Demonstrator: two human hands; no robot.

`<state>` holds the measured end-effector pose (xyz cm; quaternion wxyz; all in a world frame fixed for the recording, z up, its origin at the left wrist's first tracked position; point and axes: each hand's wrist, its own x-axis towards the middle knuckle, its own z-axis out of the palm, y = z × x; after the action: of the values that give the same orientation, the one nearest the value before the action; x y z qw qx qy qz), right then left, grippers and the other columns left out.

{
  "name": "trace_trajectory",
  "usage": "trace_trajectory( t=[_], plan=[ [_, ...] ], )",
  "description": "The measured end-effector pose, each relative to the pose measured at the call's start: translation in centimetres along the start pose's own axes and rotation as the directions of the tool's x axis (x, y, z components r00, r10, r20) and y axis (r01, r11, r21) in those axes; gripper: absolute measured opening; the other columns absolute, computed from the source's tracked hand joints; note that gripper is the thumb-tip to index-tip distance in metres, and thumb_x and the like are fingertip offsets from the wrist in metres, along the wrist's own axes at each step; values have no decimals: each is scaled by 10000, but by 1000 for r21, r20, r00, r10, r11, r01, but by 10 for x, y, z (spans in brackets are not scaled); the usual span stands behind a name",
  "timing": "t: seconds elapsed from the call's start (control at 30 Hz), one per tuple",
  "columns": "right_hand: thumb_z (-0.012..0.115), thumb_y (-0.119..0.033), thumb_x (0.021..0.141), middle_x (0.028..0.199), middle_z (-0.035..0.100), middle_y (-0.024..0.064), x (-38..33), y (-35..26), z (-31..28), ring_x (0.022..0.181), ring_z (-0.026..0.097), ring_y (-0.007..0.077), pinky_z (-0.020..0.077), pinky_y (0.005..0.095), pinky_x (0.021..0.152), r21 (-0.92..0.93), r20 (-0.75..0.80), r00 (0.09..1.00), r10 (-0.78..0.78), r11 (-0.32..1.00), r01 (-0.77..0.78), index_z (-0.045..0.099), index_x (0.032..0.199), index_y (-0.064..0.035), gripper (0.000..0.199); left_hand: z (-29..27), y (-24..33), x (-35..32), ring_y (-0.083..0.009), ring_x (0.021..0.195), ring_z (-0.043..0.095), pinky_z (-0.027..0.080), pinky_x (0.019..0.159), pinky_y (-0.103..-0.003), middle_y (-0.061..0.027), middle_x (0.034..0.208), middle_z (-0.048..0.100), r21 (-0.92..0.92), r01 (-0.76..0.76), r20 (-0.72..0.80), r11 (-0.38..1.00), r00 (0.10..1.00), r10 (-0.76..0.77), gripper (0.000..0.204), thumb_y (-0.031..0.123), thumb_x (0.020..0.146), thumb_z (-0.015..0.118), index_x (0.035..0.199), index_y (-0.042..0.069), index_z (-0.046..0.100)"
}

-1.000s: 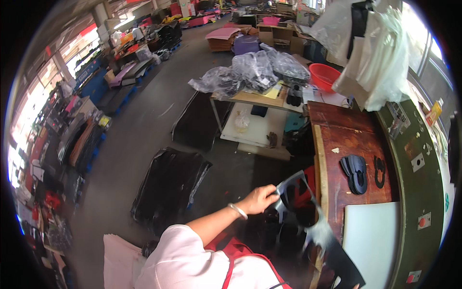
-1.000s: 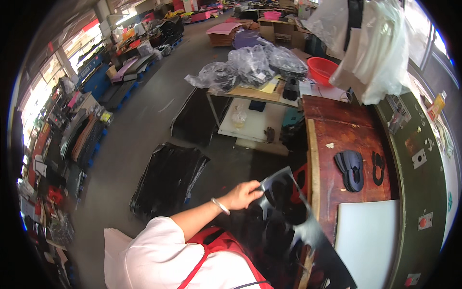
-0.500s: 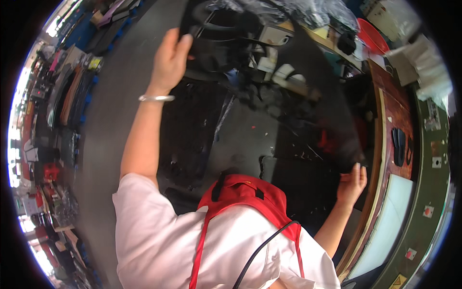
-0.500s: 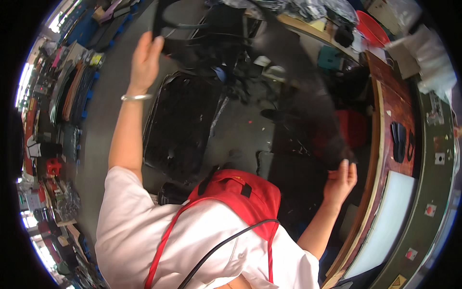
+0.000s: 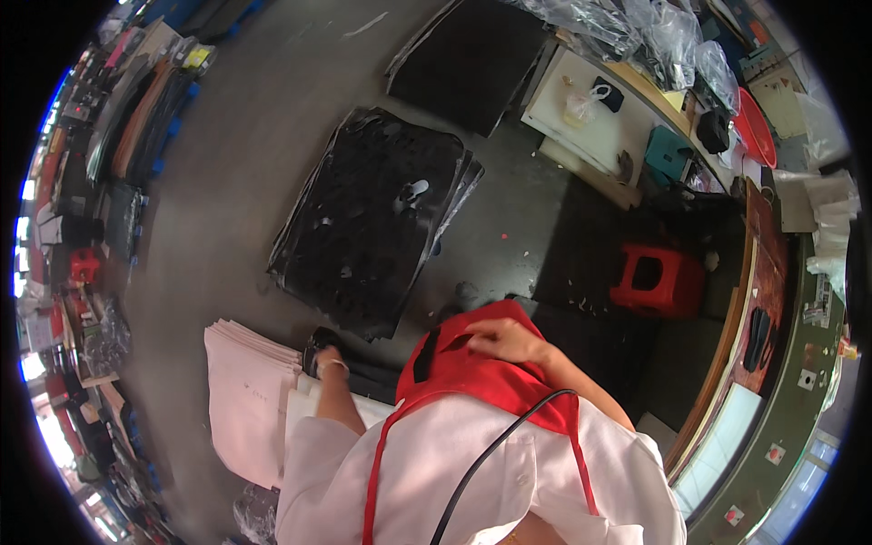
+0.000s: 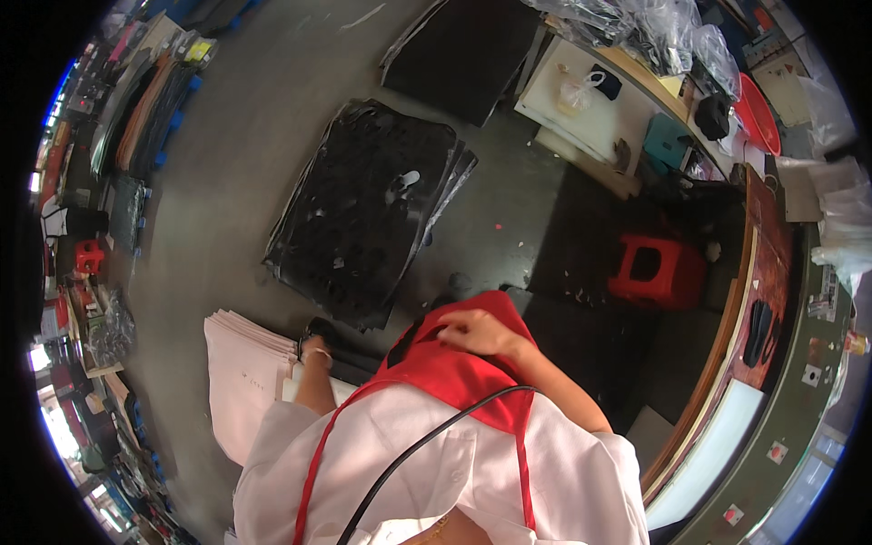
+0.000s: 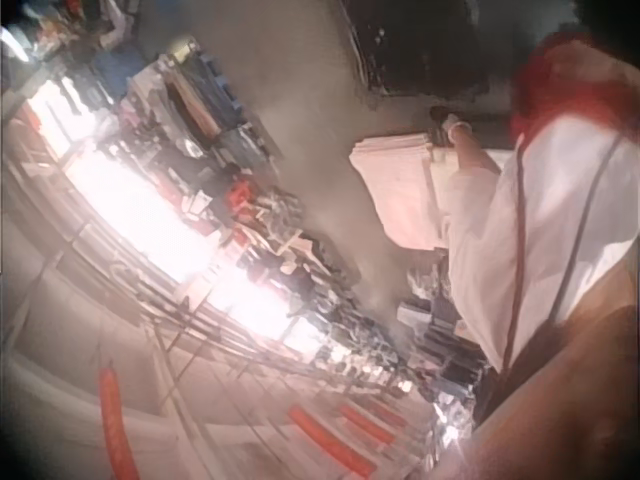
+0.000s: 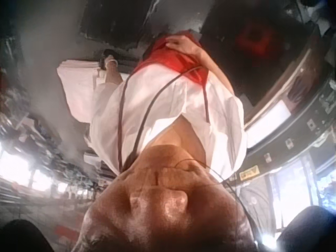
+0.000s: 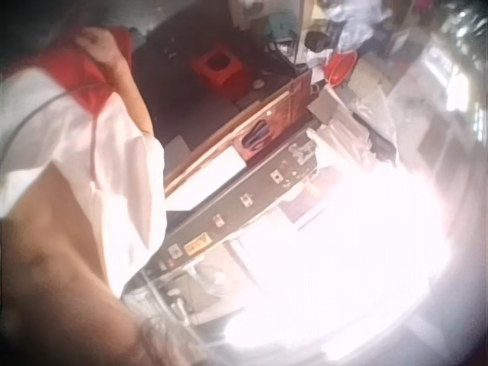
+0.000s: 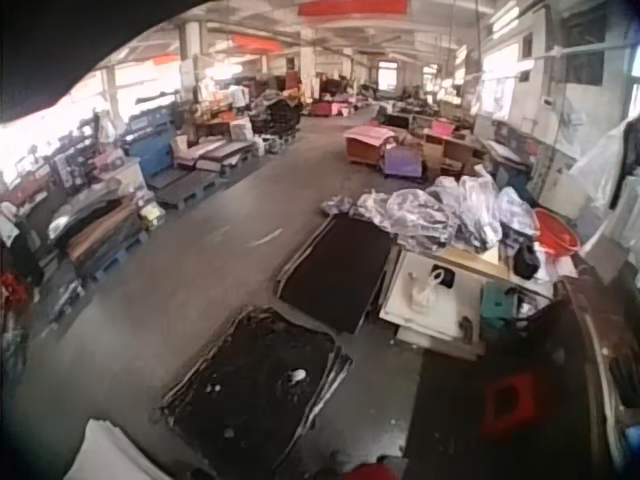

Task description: The person places black rubber sheets on a cutting machine, presses a button to activate the blade, and cuts out multiple small parts. They remove the cut pieces and place them on a nearby table, repeating the process with new sheets.

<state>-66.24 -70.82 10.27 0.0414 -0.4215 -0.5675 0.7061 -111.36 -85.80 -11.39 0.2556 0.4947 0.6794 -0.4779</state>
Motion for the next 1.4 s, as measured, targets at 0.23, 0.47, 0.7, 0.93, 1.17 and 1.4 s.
trace_trajectory(
  t=[0.23,0.47,0.7,0.93,1.17,1.4],
  plan=[
    [670,-164,885,937,715,148,10,41,-83,855,686,188,547,301,761,-125,-450,893,16,989,-80,603,1198,24,370,-19,147,31,-285,947,661,536,783,-383,-103,1054,685,-572,-373,-161,730,924,346,235,232,865,645,1080,142,674],
    [658,-333,846,985,693,184,30,60,-185,957,655,371,524,429,859,-449,-387,919,73,856,-257,594,1222,-73,461,-231,167,102,-202,658,672,527,549,-331,-81,809,694,-910,-203,-179,-362,979,-98,177,232,927,597,1034,108,664],
    [662,-335,835,991,674,230,49,78,-300,938,651,390,530,458,829,-316,-507,851,136,889,-330,615,1181,-68,440,-404,242,111,-167,685,678,519,576,-297,-59,852,703,-951,68,57,-303,997,45,191,268,941,586,1055,132,656],
    [651,-415,847,1193,562,270,71,130,-345,996,595,474,488,495,900,-471,-524,815,248,713,-520,532,1299,-99,564,-549,345,206,-169,728,685,554,630,-279,-84,885,702,-968,-66,-114,-241,975,191,219,223,972,554,1101,80,657],
    [628,-545,828,1307,412,383,94,135,-366,1104,527,552,477,561,907,-253,-128,472,872,432,-866,104,1516,-109,968,-591,485,420,-157,673,670,498,515,-281,-75,821,685,-989,-121,-108,82,983,146,212,231,967,528,1053,85,654],
    [629,-544,831,1295,492,323,127,96,-421,1119,555,492,480,514,933,-332,-102,309,945,261,-906,217,1493,-111,891,-636,558,532,-459,1181,529,461,959,-478,-310,1307,516,-945,271,271,-181,962,28,553,138,810,513,1330,-38,451]
  ],
)
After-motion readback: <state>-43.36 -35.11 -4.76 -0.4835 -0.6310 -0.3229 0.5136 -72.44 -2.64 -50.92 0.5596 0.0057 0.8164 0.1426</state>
